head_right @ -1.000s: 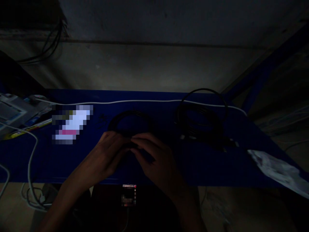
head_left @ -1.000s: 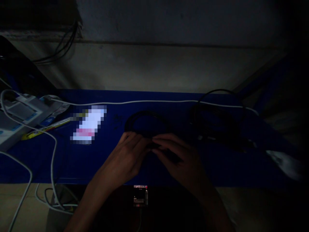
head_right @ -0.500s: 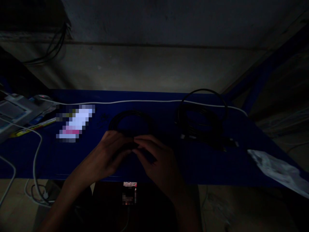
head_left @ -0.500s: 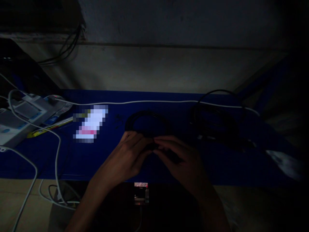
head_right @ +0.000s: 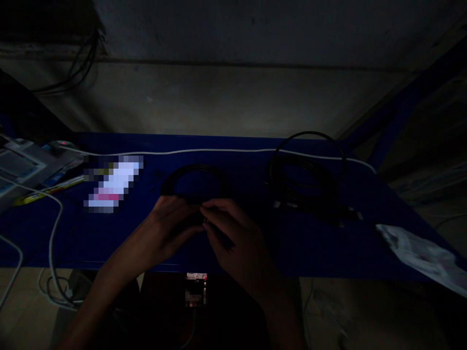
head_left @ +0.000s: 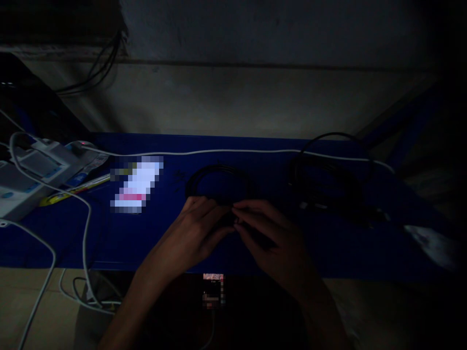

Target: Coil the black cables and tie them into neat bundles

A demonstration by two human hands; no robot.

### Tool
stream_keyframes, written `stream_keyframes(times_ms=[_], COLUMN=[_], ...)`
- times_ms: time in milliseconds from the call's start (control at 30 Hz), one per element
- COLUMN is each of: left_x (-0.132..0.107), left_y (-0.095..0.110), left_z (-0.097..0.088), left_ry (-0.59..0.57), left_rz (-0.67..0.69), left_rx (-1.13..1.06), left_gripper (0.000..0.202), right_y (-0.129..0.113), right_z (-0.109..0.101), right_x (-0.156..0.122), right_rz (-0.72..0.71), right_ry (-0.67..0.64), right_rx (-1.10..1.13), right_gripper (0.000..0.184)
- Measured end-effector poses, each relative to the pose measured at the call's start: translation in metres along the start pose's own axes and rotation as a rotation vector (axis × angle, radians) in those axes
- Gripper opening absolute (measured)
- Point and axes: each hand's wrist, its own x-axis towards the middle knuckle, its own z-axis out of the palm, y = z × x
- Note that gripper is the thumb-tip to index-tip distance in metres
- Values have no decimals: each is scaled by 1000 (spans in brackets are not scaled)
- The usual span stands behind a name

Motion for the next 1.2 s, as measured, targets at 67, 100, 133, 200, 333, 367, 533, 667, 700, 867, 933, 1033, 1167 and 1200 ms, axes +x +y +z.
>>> stream_keyframes(times_ms=[67,100,133,200,333,367,533,667,700,867,933,1033,1167,1200], left_x=[0,0,0,0,0,0,0,0,0,0,-1,-2,-3,-3], left_y=[0,0,0,0,0,0,2,1,1,0,0,3,5,5], left_z=[0,1,1,2,2,1,0,0,1,2,1,0,-2,-2], left_ry=[6,9,13,14,8,7,4,8,6,-5,2,19,26,29], left_rz=[2,3,3,1,-5,-7,-10,-4,-7,-18,-17,-28,-45,-46], left_rx=[1,-1,-3,-5,2,1,-21,-23,-23,-22,-25,-41,-58,-58], left_gripper=[24,24,25,24,21,21,24,23,22,21,20,17,26,29], right_y=[0,0,-1,-1,-2,-2,-1,1,2,3,2,-1,-5,-6], right_z=[0,-1,-1,-1,-1,-1,-2,0,1,3,2,1,-2,-2], right_x=[0,0,0,0,0,-1,0,0,0,-2,-2,-2,1,1], right_rz=[8,14,21,37,55,57,34,28,30,40,45,23,-12,-18], right_ry=[3,4,9,28,52,49,26,0,-5,-45,-52,-34,-16,-11], right_rx=[-7,-9,-10,-10,-30,-39,-46,-20,-18,-30,-47,-119,-207,-209], right_gripper=[38,38,38,36,26,24,17,18,18,20,20,18,18,19])
